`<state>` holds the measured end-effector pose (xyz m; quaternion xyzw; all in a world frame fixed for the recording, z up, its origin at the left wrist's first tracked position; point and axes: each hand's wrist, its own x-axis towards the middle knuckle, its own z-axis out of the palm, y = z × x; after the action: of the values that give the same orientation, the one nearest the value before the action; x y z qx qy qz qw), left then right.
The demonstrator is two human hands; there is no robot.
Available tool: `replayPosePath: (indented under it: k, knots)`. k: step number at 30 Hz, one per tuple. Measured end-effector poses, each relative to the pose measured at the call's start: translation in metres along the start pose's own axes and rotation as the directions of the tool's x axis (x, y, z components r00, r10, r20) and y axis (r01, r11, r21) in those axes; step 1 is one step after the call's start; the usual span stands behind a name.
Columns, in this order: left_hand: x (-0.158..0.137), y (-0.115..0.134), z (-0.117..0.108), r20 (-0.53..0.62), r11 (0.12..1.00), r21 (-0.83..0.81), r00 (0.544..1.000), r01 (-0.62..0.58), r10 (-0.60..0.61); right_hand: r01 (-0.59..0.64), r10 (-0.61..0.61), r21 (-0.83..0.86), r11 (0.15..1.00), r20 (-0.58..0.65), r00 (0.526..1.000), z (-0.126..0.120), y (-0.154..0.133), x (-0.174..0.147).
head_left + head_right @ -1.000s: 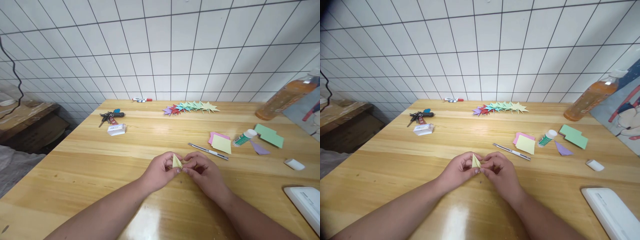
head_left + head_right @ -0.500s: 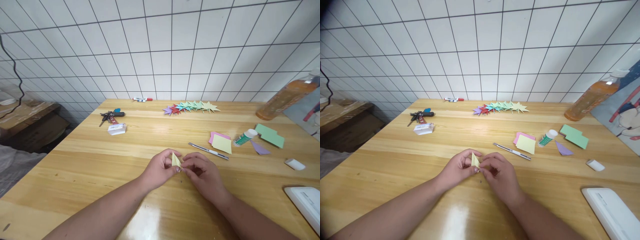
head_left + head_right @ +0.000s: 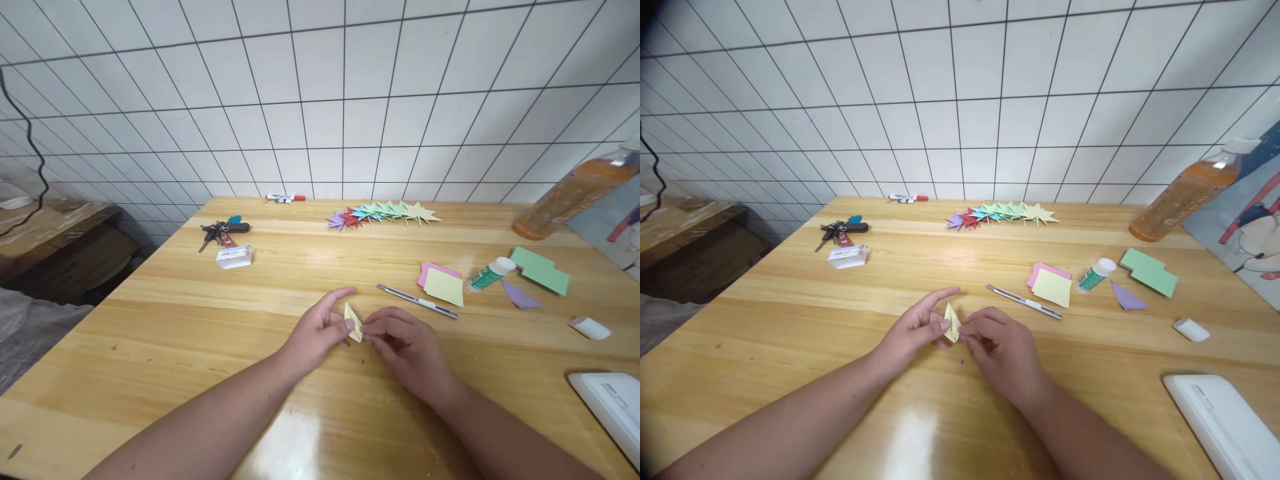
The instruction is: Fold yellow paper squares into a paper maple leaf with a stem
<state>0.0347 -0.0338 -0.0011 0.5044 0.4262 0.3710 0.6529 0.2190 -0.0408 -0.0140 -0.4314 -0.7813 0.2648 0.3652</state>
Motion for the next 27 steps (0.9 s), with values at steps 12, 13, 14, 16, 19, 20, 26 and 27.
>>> replayPosePath:
  k: [12, 13, 14, 16, 19, 20, 26, 27]
  knots:
    - [-0.001, -0.01, 0.005, 0.016, 0.976, 0.188, 0.994, -0.113, 0.112, -0.331, 0.321, 0.191, 0.924, 0.082, 0.943, 0.001, -0.006, 0.002]
    - [-0.001, -0.011, 0.005, 0.013, 0.969, 0.218, 0.993, -0.119, 0.119, -0.339, 0.328, 0.192, 0.921, 0.086, 0.941, 0.002, -0.005, 0.002]
    - [-0.001, -0.012, 0.005, 0.01, 0.963, 0.24, 0.992, -0.123, 0.124, -0.348, 0.338, 0.2, 0.916, 0.085, 0.937, 0.002, -0.005, 0.003]
    - [-0.001, -0.013, 0.005, 0.007, 0.955, 0.266, 0.991, -0.129, 0.132, -0.378, 0.368, 0.241, 0.894, 0.087, 0.926, 0.003, -0.003, 0.005]
    - [-0.001, -0.012, 0.005, -0.007, 0.954, 0.274, 0.991, -0.124, 0.13, -0.425, 0.413, 0.32, 0.847, 0.109, 0.904, 0.002, -0.002, 0.006]
    - [-0.001, -0.011, 0.005, -0.012, 0.955, 0.269, 0.991, -0.124, 0.132, -0.435, 0.426, 0.34, 0.834, 0.106, 0.899, 0.002, -0.002, 0.006]
    - [0.0, -0.009, 0.007, 0.041, 0.948, 0.301, 0.995, -0.102, 0.094, -0.462, 0.476, 0.4, 0.791, 0.071, 0.876, 0.002, -0.009, 0.007]
    - [0.001, -0.01, 0.007, 0.036, 0.946, 0.311, 0.996, -0.092, 0.085, -0.458, 0.472, 0.422, 0.782, 0.078, 0.878, 0.002, -0.01, 0.007]
